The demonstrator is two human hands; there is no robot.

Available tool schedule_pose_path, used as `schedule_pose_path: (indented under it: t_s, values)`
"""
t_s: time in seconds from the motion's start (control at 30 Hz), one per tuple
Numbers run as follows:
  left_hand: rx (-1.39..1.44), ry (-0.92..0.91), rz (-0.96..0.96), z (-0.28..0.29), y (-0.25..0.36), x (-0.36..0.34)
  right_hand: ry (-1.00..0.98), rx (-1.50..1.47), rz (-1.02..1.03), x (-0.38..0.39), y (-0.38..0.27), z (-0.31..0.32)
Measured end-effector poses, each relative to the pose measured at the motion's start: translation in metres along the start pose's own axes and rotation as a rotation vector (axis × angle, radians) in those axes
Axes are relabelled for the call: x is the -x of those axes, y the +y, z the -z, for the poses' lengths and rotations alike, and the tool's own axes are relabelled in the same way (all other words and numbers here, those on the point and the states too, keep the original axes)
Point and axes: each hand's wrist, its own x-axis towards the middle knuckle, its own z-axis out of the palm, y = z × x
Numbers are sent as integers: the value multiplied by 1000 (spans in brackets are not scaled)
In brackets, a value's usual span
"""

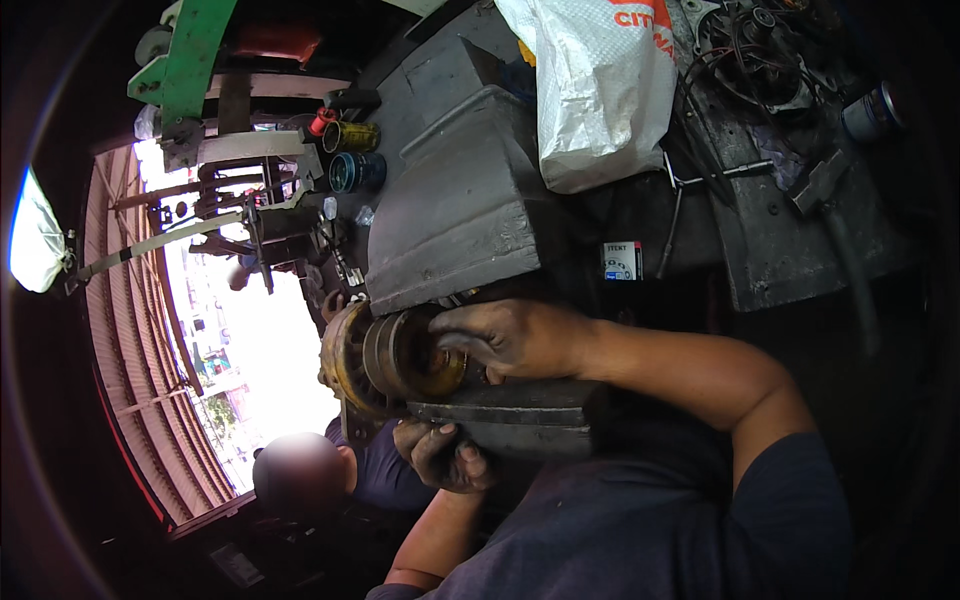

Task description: The person secures a cylindrical mechanical assembly in a bench vise, uses a hammer and punch to drive a pin, then removes the assembly and rotates it to inspect the interior. The person repeats the vise clamping and hammering steps on the same assembly.

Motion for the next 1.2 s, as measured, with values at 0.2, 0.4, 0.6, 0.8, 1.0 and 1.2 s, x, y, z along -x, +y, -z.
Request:
schedule_pose_path:
  t_s: [0.2,0.4,0.6,0.8,1.0,1.2]
  values:
    - [35,-10,40,2,1,3,-301,542,112,17,0,32]
    - [8,-39,17,4,1,1,-421,653,216,2,2,18]
    - [13,-47,40,5,4,0,-455,591,159,1,-6,33]
    - [36,-35,37,3,3,0,-367,393,162,-5,-3,24]
    - [28,-35,15,3,1,0,-122,307,386,-16,8,-5]
    - [17,-42,15,3,-1,3,-78,238,317,-20,12,-21]
